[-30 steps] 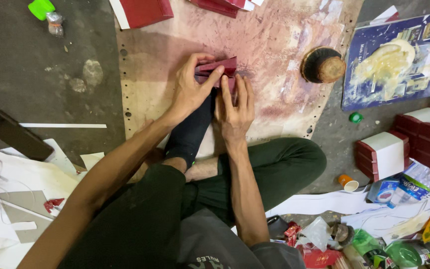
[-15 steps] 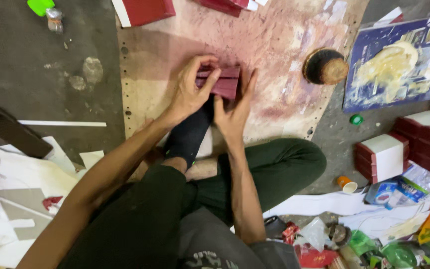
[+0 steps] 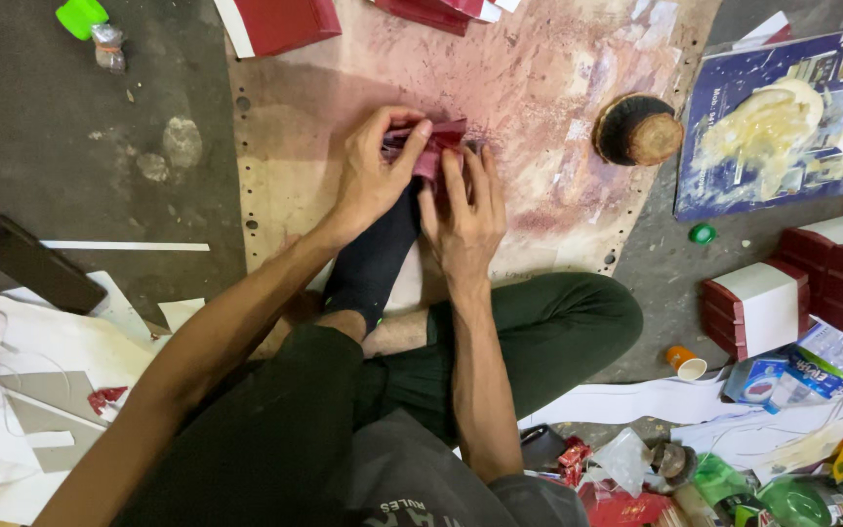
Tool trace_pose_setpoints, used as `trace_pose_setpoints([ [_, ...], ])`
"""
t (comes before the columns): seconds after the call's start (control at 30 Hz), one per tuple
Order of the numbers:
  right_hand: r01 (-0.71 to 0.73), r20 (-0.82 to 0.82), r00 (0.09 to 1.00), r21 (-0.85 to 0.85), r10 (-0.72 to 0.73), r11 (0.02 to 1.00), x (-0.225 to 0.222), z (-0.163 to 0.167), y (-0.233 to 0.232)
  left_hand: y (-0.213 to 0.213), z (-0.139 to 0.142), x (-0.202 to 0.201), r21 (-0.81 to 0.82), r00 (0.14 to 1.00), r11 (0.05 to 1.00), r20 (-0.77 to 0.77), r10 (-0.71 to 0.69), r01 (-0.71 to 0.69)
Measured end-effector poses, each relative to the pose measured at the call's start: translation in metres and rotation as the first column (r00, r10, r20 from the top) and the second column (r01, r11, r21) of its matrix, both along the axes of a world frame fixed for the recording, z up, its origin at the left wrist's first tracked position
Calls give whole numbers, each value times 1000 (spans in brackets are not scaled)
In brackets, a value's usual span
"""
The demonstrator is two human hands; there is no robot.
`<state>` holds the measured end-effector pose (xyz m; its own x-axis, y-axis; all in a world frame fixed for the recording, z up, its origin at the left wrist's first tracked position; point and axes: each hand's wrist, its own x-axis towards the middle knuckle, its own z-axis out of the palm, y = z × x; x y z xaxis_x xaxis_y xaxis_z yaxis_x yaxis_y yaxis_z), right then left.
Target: The person folds red paper packets by hand, aligning edges and pressing creases. They repeatedly pick up packets, fold them, and place them into a growing stack on the floor.
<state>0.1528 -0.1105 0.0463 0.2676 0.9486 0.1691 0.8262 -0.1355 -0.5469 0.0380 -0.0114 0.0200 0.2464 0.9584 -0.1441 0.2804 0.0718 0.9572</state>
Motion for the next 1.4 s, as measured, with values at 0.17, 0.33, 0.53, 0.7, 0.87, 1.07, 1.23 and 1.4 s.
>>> trace_pose_setpoints([
  [0.17, 103, -135, 985, -39, -107, 994, -6, -18, 0, 4, 6, -8, 58, 997, 997, -66, -49, 53],
  [0.33, 204, -643, 755, 45, -129, 978, -13, -28, 5, -1, 9, -14, 223, 987, 964, 37, -159, 147],
  [0.53, 173, -566, 819, 79, -99, 982, -21, -4, -6, -4, 5, -14, 60, 987, 989, 85, -140, 135],
  [0.7, 106, -42, 993, -13, -106, 994, -16, 12, -11, -5, 4, -14, 115, 992, 986, 30, -124, 120],
  [0.87, 148, -85, 986, 57, -143, 987, -18, 9, -10, -10, 6, -12, 157, 993, 981, 8, -114, 111],
  [1.07, 153, -246, 957, -22, -153, 988, -15, 11, 1, -11, 7, -9, 111, 996, 991, 29, -80, 76],
  [1.23, 118, 101, 987, 54, -123, 992, -16, 23, 2, -10, 7, -6, 117, 999, 993, -25, -27, 30],
  [1.4, 289, -335, 893, -83, -300, 954, -16, 20, 3, -9, 9, -7, 144, 998, 987, 5, -68, 67],
])
